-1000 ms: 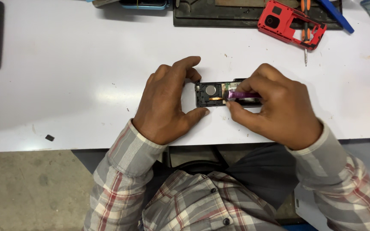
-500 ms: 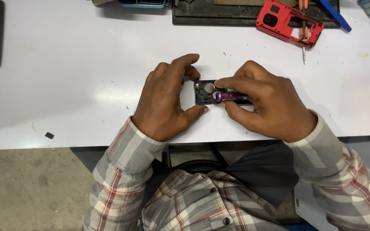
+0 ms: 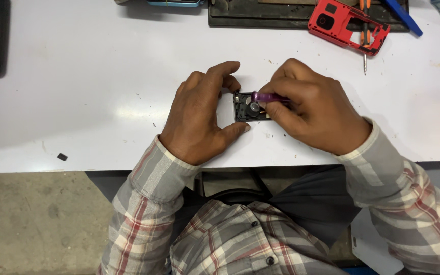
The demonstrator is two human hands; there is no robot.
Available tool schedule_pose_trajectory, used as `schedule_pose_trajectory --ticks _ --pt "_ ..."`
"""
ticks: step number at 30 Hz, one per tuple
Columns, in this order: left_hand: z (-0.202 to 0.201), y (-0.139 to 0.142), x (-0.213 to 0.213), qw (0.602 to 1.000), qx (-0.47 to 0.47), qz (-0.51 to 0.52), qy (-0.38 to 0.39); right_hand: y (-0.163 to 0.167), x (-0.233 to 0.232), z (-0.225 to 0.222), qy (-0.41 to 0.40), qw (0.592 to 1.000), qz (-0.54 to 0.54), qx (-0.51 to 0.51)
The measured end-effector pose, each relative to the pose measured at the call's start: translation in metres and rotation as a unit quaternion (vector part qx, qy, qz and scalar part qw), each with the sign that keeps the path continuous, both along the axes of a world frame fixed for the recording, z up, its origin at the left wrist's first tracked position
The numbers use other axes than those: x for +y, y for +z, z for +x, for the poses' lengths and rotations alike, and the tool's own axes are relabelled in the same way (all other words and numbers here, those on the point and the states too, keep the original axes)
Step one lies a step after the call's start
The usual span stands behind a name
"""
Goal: The person assembles a small electronic device by hand, aligning and seating internal components, then using a purple screwdriver to fasten screws on the circuit board and red housing. The person repeatedly checks fit and tightens screws at multiple locations.
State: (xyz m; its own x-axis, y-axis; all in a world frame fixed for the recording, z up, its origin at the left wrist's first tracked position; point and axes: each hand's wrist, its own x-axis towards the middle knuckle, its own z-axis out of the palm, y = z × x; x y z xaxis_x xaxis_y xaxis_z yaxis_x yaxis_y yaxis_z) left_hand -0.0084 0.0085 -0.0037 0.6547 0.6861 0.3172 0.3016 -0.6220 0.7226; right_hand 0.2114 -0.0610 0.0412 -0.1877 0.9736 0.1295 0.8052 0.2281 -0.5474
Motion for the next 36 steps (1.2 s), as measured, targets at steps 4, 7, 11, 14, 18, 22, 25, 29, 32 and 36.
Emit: schedule_pose_trajectory --ticks 4,7,11,14,18,22,25,29,32,36 --pt "0.0 0.001 0.0 1.0 -0.001 -0.004 0.0 0.008 0.003 0.002 0.045 0.999 -0.008 0.003" --pt "-0.001 0.001 0.001 1.0 0.0 -0.005 0.002 0.01 0.005 0.0 0.056 0.998 -0.008 -0.014" --pt "0.0 0.001 0.001 1.0 0.001 -0.003 0.0 0.008 0.007 -0.002 0.032 0.999 -0.013 -0.016" --pt "-0.001 0.001 0.0 1.0 -0.001 0.001 -0.002 0.006 0.009 -0.003 0.024 0.999 -0.011 -0.032" --pt "-0.001 0.001 0.001 1.0 -0.002 -0.003 -0.003 0.007 0.014 -0.002 0.04 0.997 0.002 -0.063" --pt "-0.002 0.001 0.001 1.0 -0.008 0.0 -0.003 0.007 0.018 -0.001 0.027 0.996 -0.027 -0.085" --pt "-0.002 0.001 0.0 1.0 -0.008 0.005 -0.003 0.005 0.018 -0.004 0.027 0.997 0.008 -0.076" --pt "-0.002 0.001 0.001 1.0 -0.012 0.006 -0.005 0.002 0.018 -0.006 0.05 0.996 0.05 -0.047" --pt "-0.002 0.001 0.001 1.0 -0.003 0.0 -0.004 0.004 0.016 -0.006 0.036 0.998 0.004 -0.054" --pt "-0.002 0.001 0.001 1.0 -0.005 -0.004 -0.005 0.008 0.014 -0.004 0.051 0.998 0.001 -0.039"
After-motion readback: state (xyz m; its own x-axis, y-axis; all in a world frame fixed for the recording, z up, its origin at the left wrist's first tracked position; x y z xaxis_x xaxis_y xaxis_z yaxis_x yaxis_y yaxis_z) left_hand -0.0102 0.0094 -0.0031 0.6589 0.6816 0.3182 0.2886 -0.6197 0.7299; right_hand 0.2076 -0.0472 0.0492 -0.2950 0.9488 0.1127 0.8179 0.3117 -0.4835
